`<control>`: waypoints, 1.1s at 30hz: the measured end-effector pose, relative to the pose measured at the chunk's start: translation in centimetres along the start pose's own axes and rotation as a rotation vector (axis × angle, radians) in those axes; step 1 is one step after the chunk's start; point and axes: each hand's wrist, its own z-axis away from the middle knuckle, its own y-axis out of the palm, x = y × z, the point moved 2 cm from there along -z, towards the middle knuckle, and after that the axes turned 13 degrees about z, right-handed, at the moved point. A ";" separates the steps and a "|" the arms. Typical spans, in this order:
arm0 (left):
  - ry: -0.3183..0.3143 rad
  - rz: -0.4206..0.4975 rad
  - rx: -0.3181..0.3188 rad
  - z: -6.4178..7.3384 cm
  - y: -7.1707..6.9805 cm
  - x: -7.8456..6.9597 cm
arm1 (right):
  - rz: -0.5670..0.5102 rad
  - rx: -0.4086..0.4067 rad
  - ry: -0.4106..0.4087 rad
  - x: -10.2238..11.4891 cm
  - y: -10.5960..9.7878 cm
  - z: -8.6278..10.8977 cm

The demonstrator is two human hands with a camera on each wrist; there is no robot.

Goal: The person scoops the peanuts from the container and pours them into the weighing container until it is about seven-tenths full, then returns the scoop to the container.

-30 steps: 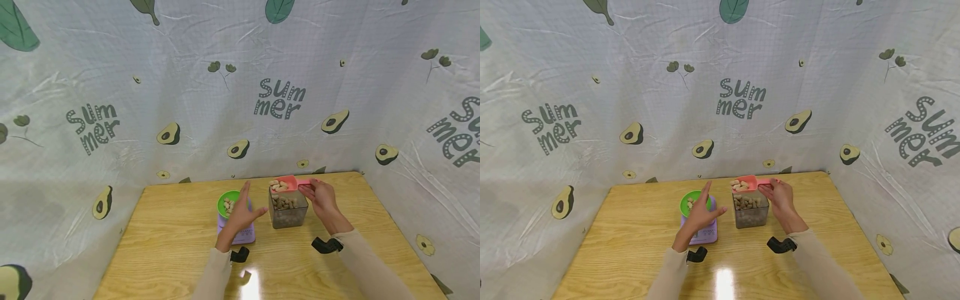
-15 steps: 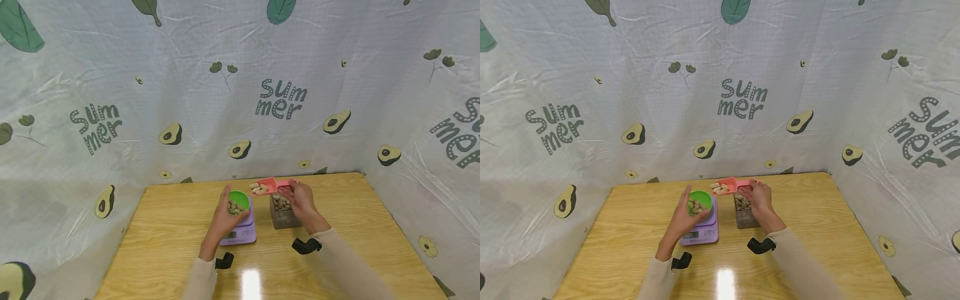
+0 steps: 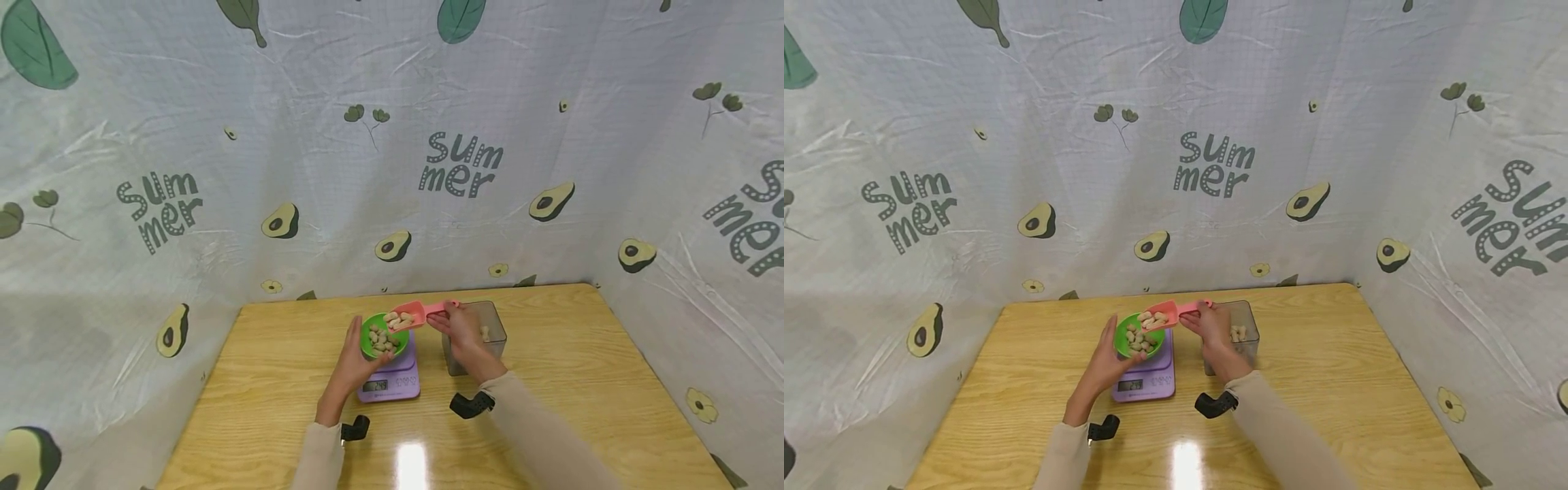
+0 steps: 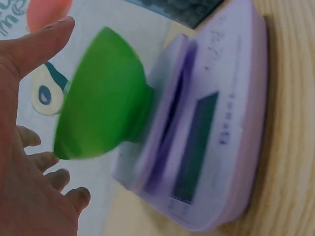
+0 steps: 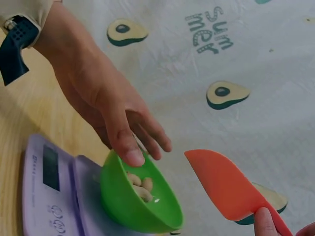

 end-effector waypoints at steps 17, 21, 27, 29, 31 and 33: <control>-0.051 0.017 -0.001 0.1 0.2 1.2 | 0.298 -0.025 -0.172 -0.7 3.7 -0.1; -0.049 0.018 0.005 0.2 0.3 1.2 | 0.549 -0.039 -0.410 -0.7 4.3 0.4; -0.026 -0.001 0.006 0.0 0.3 1.3 | 0.974 -0.077 -0.991 -0.3 4.5 2.1; -0.022 -0.008 0.005 0.0 0.3 1.4 | 1.022 -0.083 -1.112 -0.3 4.3 2.4; -0.024 -0.013 0.005 0.0 0.3 1.4 | 1.008 -0.094 -1.133 -0.3 3.8 2.4; -0.029 -0.009 0.008 0.0 0.3 1.4 | 0.921 -0.106 -1.074 -0.1 3.0 2.2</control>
